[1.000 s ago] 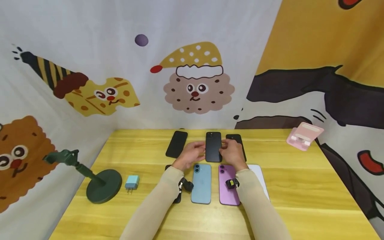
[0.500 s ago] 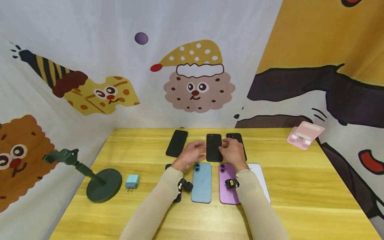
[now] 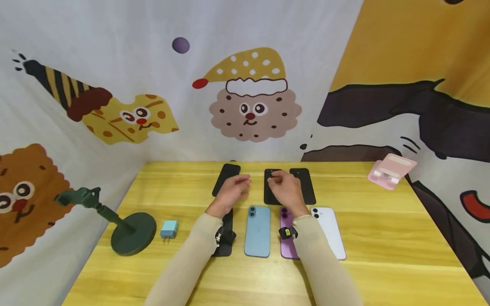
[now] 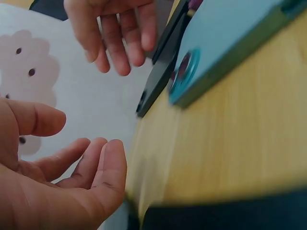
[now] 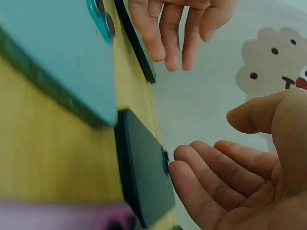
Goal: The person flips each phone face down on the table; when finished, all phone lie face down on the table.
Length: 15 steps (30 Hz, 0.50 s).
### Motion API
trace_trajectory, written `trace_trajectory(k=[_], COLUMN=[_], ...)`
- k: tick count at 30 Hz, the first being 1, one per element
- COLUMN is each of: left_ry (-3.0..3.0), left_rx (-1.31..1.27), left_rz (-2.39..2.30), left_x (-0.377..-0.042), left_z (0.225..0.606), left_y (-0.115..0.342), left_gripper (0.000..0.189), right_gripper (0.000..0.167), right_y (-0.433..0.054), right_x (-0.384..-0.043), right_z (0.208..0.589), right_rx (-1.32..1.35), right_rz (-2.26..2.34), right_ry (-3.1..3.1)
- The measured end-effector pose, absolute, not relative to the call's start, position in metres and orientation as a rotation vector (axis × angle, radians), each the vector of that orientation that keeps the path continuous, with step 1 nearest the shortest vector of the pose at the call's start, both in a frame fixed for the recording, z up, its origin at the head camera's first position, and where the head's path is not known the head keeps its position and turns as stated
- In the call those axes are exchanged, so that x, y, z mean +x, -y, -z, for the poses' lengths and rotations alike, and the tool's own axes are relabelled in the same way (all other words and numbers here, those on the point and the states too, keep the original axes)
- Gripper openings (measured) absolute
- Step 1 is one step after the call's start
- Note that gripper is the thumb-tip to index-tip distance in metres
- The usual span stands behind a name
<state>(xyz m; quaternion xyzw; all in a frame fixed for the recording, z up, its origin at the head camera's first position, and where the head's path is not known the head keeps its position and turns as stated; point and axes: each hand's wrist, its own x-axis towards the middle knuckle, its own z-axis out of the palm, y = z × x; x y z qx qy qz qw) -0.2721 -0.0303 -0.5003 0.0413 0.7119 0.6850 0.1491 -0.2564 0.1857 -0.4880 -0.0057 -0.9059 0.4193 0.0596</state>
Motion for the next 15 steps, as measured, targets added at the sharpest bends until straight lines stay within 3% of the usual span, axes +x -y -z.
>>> trace_trajectory(k=[15], left_ry=[-2.163], left_rx=[-0.022], left_rz=[-2.027], left_x=[-0.28], left_z=[0.493], left_y=[0.104], left_gripper=[0.049], right_gripper=[0.044], right_y=[-0.128], right_x=[-0.268], right_z=[0.49], right_rx=[0.105], right_rz=[-1.547], right_ry=[2.702])
